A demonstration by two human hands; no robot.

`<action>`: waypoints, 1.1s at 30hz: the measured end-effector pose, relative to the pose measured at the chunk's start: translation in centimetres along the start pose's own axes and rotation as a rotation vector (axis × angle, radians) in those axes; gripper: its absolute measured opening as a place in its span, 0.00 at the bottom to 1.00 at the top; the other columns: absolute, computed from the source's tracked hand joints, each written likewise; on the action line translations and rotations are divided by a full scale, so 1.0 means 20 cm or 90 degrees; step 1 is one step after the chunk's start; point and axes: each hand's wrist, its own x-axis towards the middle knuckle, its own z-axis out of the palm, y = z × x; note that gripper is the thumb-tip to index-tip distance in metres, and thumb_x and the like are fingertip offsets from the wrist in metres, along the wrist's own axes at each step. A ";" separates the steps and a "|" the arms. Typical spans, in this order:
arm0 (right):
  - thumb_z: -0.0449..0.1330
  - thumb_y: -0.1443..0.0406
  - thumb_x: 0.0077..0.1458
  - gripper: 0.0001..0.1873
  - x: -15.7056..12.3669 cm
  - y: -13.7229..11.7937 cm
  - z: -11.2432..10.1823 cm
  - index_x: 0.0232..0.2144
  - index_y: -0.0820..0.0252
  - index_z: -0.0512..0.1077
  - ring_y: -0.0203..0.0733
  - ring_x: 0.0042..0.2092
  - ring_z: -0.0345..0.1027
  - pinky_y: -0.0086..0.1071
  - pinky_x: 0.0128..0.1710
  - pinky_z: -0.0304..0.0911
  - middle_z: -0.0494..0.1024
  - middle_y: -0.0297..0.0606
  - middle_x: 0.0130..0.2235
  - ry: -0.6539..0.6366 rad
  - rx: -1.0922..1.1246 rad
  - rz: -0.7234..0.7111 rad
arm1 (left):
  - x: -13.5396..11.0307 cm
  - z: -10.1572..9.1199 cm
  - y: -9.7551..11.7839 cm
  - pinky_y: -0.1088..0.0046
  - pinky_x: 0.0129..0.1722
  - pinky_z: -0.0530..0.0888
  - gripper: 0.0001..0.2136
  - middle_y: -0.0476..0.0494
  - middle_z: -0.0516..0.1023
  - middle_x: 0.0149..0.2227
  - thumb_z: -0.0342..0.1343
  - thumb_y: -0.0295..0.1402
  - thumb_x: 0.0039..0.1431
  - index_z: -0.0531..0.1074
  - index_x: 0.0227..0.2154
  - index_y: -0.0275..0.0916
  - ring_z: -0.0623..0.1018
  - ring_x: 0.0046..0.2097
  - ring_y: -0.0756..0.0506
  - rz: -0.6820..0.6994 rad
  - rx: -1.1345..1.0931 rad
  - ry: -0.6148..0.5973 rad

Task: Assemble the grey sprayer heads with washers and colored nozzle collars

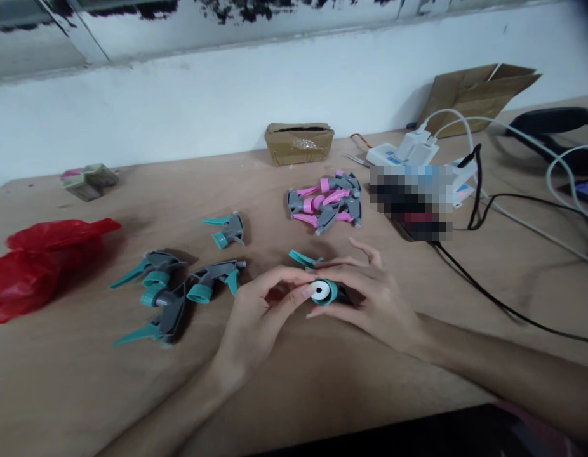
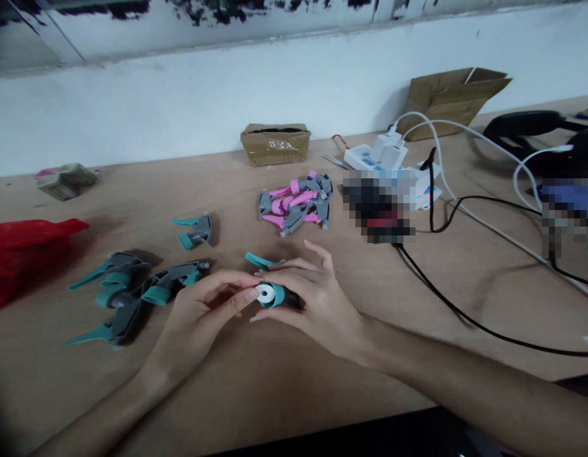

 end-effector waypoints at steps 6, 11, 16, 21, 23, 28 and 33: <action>0.61 0.56 0.50 0.16 0.00 0.00 0.00 0.41 0.54 0.70 0.41 0.45 0.72 0.47 0.59 0.42 0.79 0.33 0.41 0.005 0.010 -0.003 | -0.03 0.01 0.01 0.74 0.35 0.73 0.03 0.47 0.71 0.36 0.57 0.29 0.56 0.71 0.34 0.41 0.74 0.36 0.50 0.168 0.227 0.112; 0.61 0.57 0.52 0.15 -0.01 0.01 0.00 0.42 0.54 0.71 0.41 0.45 0.71 0.48 0.59 0.43 0.79 0.33 0.41 -0.007 -0.015 -0.006 | -0.04 0.02 0.00 0.73 0.37 0.72 0.04 0.48 0.70 0.34 0.54 0.27 0.57 0.70 0.34 0.41 0.72 0.36 0.50 0.264 0.345 0.106; 0.61 0.56 0.50 0.15 -0.01 0.00 0.00 0.41 0.54 0.71 0.40 0.46 0.71 0.46 0.59 0.43 0.79 0.32 0.40 -0.011 -0.016 -0.004 | -0.02 0.01 0.03 0.74 0.37 0.72 0.03 0.49 0.73 0.33 0.55 0.27 0.57 0.72 0.33 0.40 0.74 0.36 0.50 0.221 0.296 0.056; 0.62 0.56 0.49 0.17 -0.01 0.00 0.00 0.41 0.54 0.71 0.41 0.45 0.71 0.46 0.58 0.46 0.79 0.32 0.41 -0.009 -0.028 -0.001 | -0.01 -0.01 0.04 0.79 0.29 0.72 0.04 0.51 0.75 0.34 0.57 0.28 0.55 0.73 0.32 0.43 0.76 0.34 0.51 0.109 0.204 0.011; 0.62 0.56 0.49 0.17 -0.01 0.01 0.00 0.42 0.53 0.71 0.41 0.45 0.71 0.47 0.58 0.46 0.79 0.33 0.41 -0.008 -0.034 -0.005 | -0.01 -0.02 0.04 0.80 0.29 0.72 0.04 0.51 0.76 0.35 0.57 0.29 0.56 0.73 0.33 0.44 0.76 0.35 0.50 0.082 0.181 0.007; 0.63 0.56 0.48 0.18 -0.02 0.01 0.00 0.42 0.52 0.71 0.42 0.45 0.71 0.47 0.58 0.46 0.79 0.33 0.41 0.001 -0.012 -0.005 | -0.02 -0.02 0.03 0.79 0.33 0.73 0.05 0.51 0.77 0.35 0.57 0.27 0.55 0.73 0.34 0.43 0.76 0.36 0.51 0.097 0.159 -0.003; 0.64 0.56 0.47 0.18 -0.02 0.00 0.01 0.40 0.54 0.71 0.40 0.44 0.72 0.45 0.58 0.45 0.79 0.32 0.40 0.016 0.021 0.011 | -0.01 -0.01 0.02 0.80 0.32 0.72 0.03 0.50 0.73 0.33 0.58 0.26 0.54 0.73 0.32 0.40 0.75 0.34 0.52 0.135 0.179 0.035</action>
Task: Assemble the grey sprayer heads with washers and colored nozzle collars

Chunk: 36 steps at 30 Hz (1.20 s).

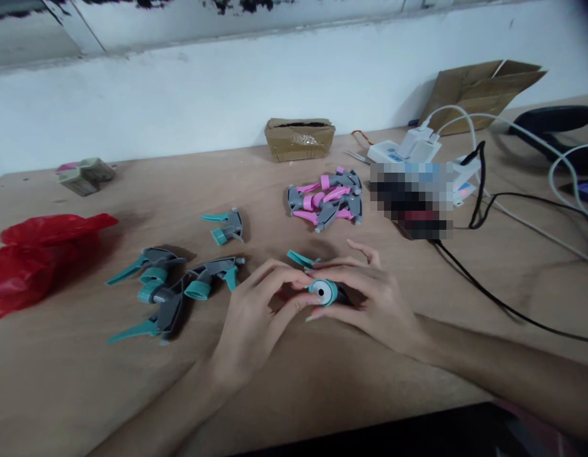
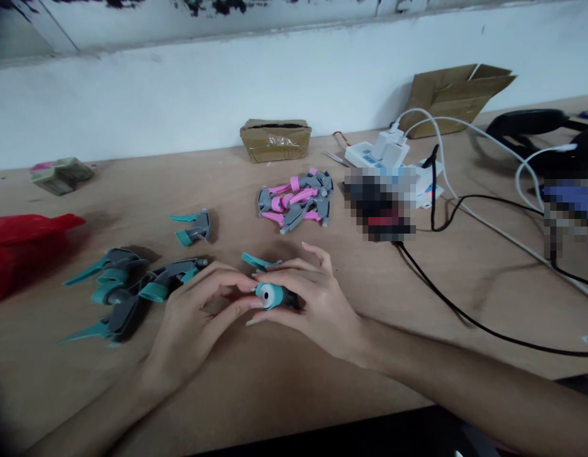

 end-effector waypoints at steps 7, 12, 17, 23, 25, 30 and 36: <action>0.63 0.56 0.49 0.16 0.01 -0.01 0.00 0.40 0.54 0.71 0.40 0.45 0.72 0.45 0.58 0.44 0.79 0.32 0.40 -0.015 0.007 -0.004 | 0.01 0.00 0.01 0.82 0.28 0.72 0.02 0.50 0.71 0.31 0.60 0.26 0.51 0.73 0.28 0.39 0.74 0.31 0.53 0.001 0.012 -0.013; 0.62 0.56 0.50 0.15 0.00 -0.01 0.00 0.39 0.55 0.71 0.41 0.44 0.72 0.45 0.58 0.44 0.80 0.33 0.38 -0.006 0.009 -0.022 | 0.01 0.00 0.04 0.82 0.28 0.73 0.03 0.49 0.73 0.33 0.60 0.27 0.52 0.74 0.30 0.40 0.75 0.32 0.52 0.022 0.022 -0.011; 0.62 0.56 0.49 0.15 0.00 -0.01 0.01 0.40 0.55 0.71 0.40 0.43 0.72 0.44 0.56 0.47 0.80 0.33 0.39 0.010 -0.005 -0.034 | -0.01 0.01 0.05 0.79 0.30 0.73 0.02 0.50 0.73 0.32 0.58 0.28 0.54 0.75 0.30 0.41 0.74 0.31 0.52 0.018 0.079 0.010; 0.64 0.60 0.48 0.17 0.01 0.00 0.00 0.42 0.54 0.70 0.41 0.41 0.72 0.42 0.50 0.55 0.79 0.35 0.40 0.022 0.035 -0.051 | -0.03 0.01 0.07 0.81 0.26 0.71 0.02 0.52 0.73 0.32 0.60 0.30 0.51 0.75 0.29 0.41 0.72 0.28 0.54 -0.040 0.102 0.039; 0.65 0.61 0.48 0.18 0.01 0.00 0.00 0.42 0.54 0.70 0.40 0.41 0.71 0.41 0.48 0.58 0.79 0.35 0.40 0.023 0.068 -0.044 | -0.02 0.01 0.07 0.80 0.26 0.70 0.02 0.51 0.73 0.32 0.60 0.30 0.52 0.76 0.29 0.41 0.72 0.29 0.53 -0.037 0.108 0.043; 0.67 0.63 0.45 0.19 0.01 0.01 0.03 0.41 0.57 0.71 0.42 0.42 0.69 0.37 0.42 0.64 0.77 0.37 0.38 0.018 0.134 0.016 | 0.00 0.00 0.07 0.77 0.30 0.71 0.03 0.51 0.73 0.31 0.59 0.29 0.53 0.76 0.30 0.42 0.73 0.31 0.51 -0.025 0.120 0.019; 0.66 0.62 0.46 0.17 0.03 0.01 0.04 0.39 0.57 0.70 0.41 0.42 0.68 0.36 0.43 0.63 0.76 0.36 0.37 -0.009 0.123 0.005 | 0.01 0.00 0.04 0.77 0.29 0.70 0.03 0.51 0.73 0.30 0.58 0.29 0.53 0.76 0.30 0.41 0.74 0.31 0.51 -0.047 0.129 -0.002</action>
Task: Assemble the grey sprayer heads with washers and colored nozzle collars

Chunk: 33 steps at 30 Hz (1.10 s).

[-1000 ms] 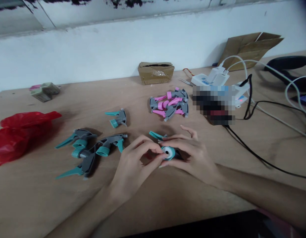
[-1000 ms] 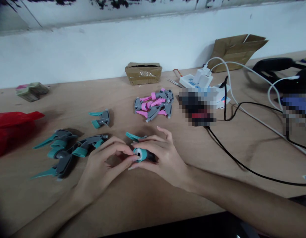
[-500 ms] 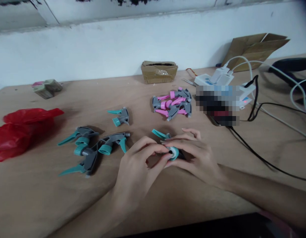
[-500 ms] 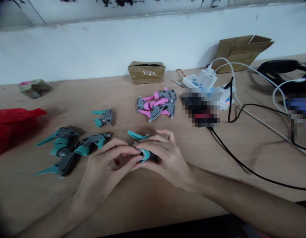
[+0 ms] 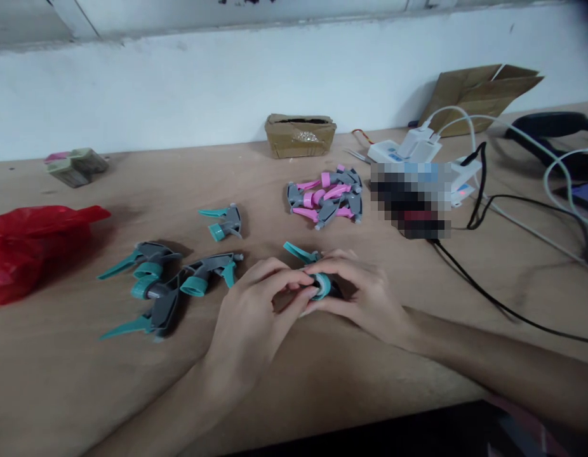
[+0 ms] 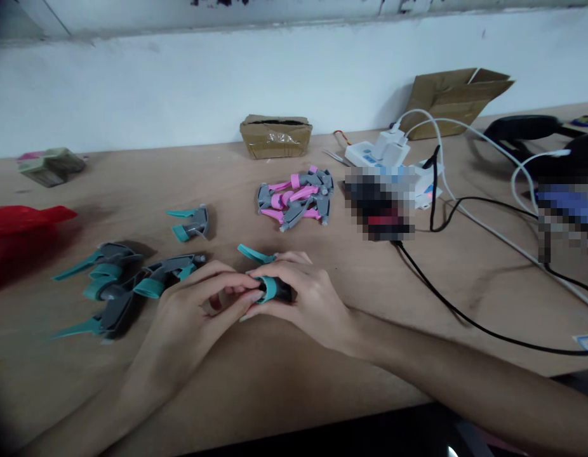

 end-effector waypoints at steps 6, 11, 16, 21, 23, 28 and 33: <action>0.62 0.64 0.51 0.10 0.01 0.00 0.01 0.37 0.60 0.68 0.40 0.38 0.66 0.35 0.39 0.59 0.76 0.35 0.35 -0.029 -0.095 -0.031 | -0.01 0.05 -0.01 0.77 0.28 0.69 0.02 0.53 0.72 0.28 0.59 0.27 0.51 0.75 0.28 0.41 0.73 0.29 0.52 0.007 -0.018 0.021; 0.62 0.66 0.51 0.10 0.00 -0.02 0.01 0.36 0.59 0.67 0.40 0.38 0.66 0.34 0.40 0.60 0.76 0.35 0.35 -0.014 -0.098 -0.040 | -0.03 0.06 0.02 0.75 0.30 0.70 0.02 0.52 0.73 0.28 0.58 0.27 0.51 0.73 0.26 0.40 0.73 0.31 0.50 0.040 0.062 0.100; 0.62 0.67 0.51 0.14 -0.01 -0.01 0.01 0.40 0.57 0.65 0.41 0.42 0.67 0.34 0.40 0.62 0.75 0.36 0.39 0.016 -0.120 0.005 | -0.04 0.07 0.00 0.73 0.32 0.70 0.04 0.50 0.73 0.29 0.55 0.32 0.56 0.74 0.31 0.40 0.74 0.33 0.49 0.083 0.124 0.097; 0.63 0.64 0.49 0.16 -0.02 0.02 0.02 0.39 0.55 0.63 0.41 0.42 0.69 0.35 0.41 0.64 0.73 0.35 0.40 0.037 -0.077 0.088 | -0.03 0.08 -0.03 0.77 0.30 0.71 0.05 0.49 0.73 0.32 0.54 0.28 0.58 0.74 0.34 0.40 0.73 0.32 0.51 0.072 0.009 0.031; 0.64 0.63 0.48 0.18 -0.02 0.03 0.02 0.40 0.54 0.62 0.42 0.43 0.69 0.36 0.42 0.64 0.73 0.35 0.41 0.036 -0.035 0.124 | -0.02 0.07 -0.04 0.78 0.28 0.70 0.06 0.49 0.72 0.32 0.53 0.28 0.58 0.74 0.36 0.40 0.72 0.30 0.52 0.081 -0.030 0.017; 0.65 0.60 0.46 0.23 0.00 0.02 0.02 0.44 0.53 0.62 0.44 0.46 0.70 0.41 0.46 0.63 0.76 0.35 0.42 0.007 0.042 0.142 | -0.02 0.05 -0.06 0.80 0.26 0.69 0.06 0.50 0.71 0.31 0.53 0.27 0.58 0.74 0.37 0.39 0.71 0.29 0.54 0.124 -0.053 0.068; 0.65 0.60 0.47 0.23 -0.02 0.04 0.03 0.45 0.52 0.62 0.44 0.47 0.70 0.41 0.47 0.63 0.76 0.36 0.43 0.001 0.110 0.134 | -0.01 0.05 -0.08 0.80 0.25 0.67 0.04 0.49 0.69 0.30 0.54 0.25 0.56 0.72 0.32 0.36 0.69 0.28 0.54 0.157 -0.031 0.058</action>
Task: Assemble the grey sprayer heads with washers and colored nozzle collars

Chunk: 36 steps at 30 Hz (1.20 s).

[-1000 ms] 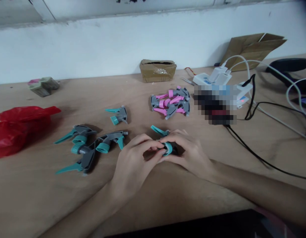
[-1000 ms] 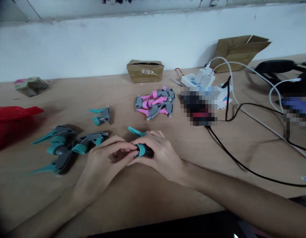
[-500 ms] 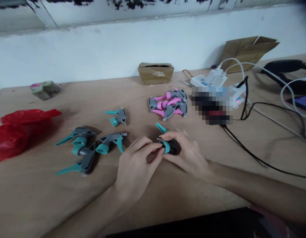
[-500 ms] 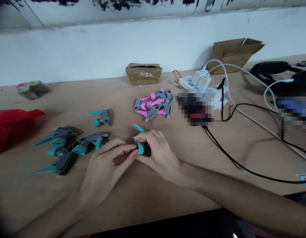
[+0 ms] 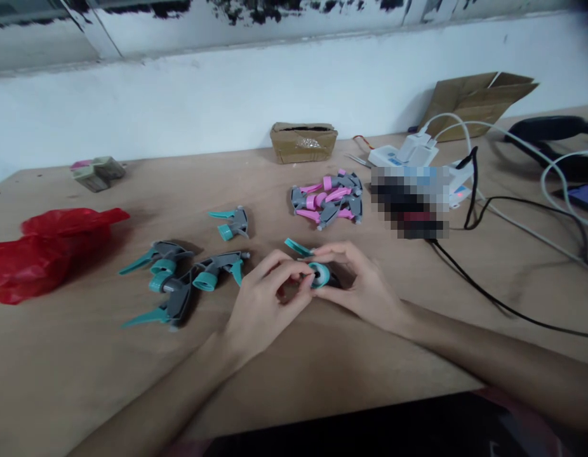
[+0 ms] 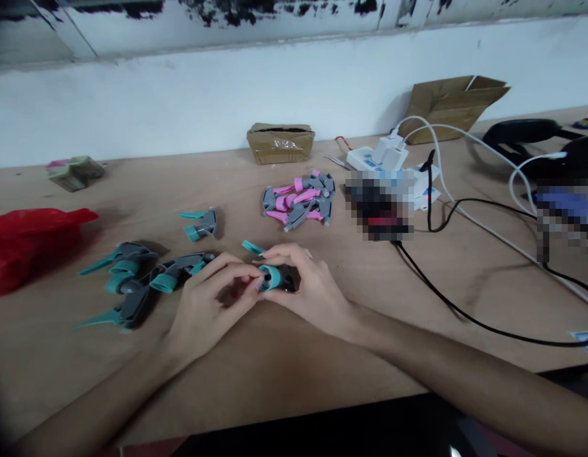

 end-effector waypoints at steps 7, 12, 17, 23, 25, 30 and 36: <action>0.62 0.58 0.50 0.18 0.06 -0.05 -0.03 0.42 0.54 0.64 0.44 0.45 0.70 0.41 0.45 0.62 0.75 0.38 0.42 -0.009 -0.148 -0.069 | -0.02 -0.01 -0.01 0.79 0.26 0.69 0.07 0.49 0.68 0.31 0.52 0.26 0.59 0.73 0.38 0.38 0.69 0.28 0.54 0.039 -0.021 0.072; 0.58 0.61 0.54 0.13 0.29 -0.06 0.01 0.42 0.57 0.65 0.47 0.47 0.66 0.42 0.48 0.57 0.75 0.39 0.44 -0.108 -0.344 -0.219 | -0.06 -0.04 0.04 0.77 0.28 0.71 0.08 0.48 0.70 0.31 0.53 0.23 0.56 0.72 0.37 0.37 0.69 0.28 0.54 0.150 -0.042 0.213; 0.60 0.55 0.52 0.18 0.60 0.00 0.19 0.42 0.61 0.67 0.51 0.46 0.67 0.47 0.53 0.48 0.76 0.43 0.42 -0.073 -0.474 -0.302 | -0.10 -0.04 0.07 0.77 0.29 0.73 0.09 0.48 0.71 0.29 0.51 0.24 0.56 0.73 0.38 0.37 0.72 0.28 0.53 0.234 -0.006 0.223; 0.57 0.51 0.52 0.24 0.74 0.00 0.40 0.42 0.65 0.69 0.54 0.47 0.67 0.47 0.50 0.51 0.76 0.49 0.42 -0.124 -0.515 -0.275 | -0.11 0.00 0.07 0.79 0.27 0.74 0.09 0.51 0.75 0.24 0.48 0.26 0.57 0.74 0.35 0.36 0.74 0.26 0.53 0.292 0.055 0.185; 0.54 0.49 0.53 0.25 0.73 -0.01 0.43 0.43 0.63 0.69 0.54 0.49 0.65 0.48 0.51 0.49 0.75 0.48 0.45 -0.122 -0.499 -0.285 | -0.11 0.01 0.07 0.79 0.27 0.74 0.10 0.52 0.76 0.23 0.46 0.26 0.58 0.74 0.35 0.37 0.75 0.26 0.53 0.294 0.068 0.169; 0.53 0.51 0.56 0.21 0.65 -0.11 0.41 0.46 0.56 0.69 0.47 0.54 0.62 0.45 0.54 0.48 0.72 0.42 0.51 -0.197 -0.419 -0.373 | -0.14 0.07 0.04 0.79 0.28 0.75 0.11 0.52 0.78 0.25 0.46 0.26 0.57 0.73 0.36 0.36 0.77 0.27 0.53 0.291 0.059 0.113; 0.59 0.51 0.50 0.26 0.54 -0.20 0.43 0.49 0.55 0.68 0.52 0.57 0.57 0.51 0.55 0.47 0.66 0.44 0.57 -0.377 -0.411 -0.436 | -0.16 0.13 0.04 0.80 0.29 0.76 0.10 0.54 0.79 0.23 0.48 0.27 0.55 0.74 0.33 0.37 0.78 0.26 0.53 0.327 0.040 0.189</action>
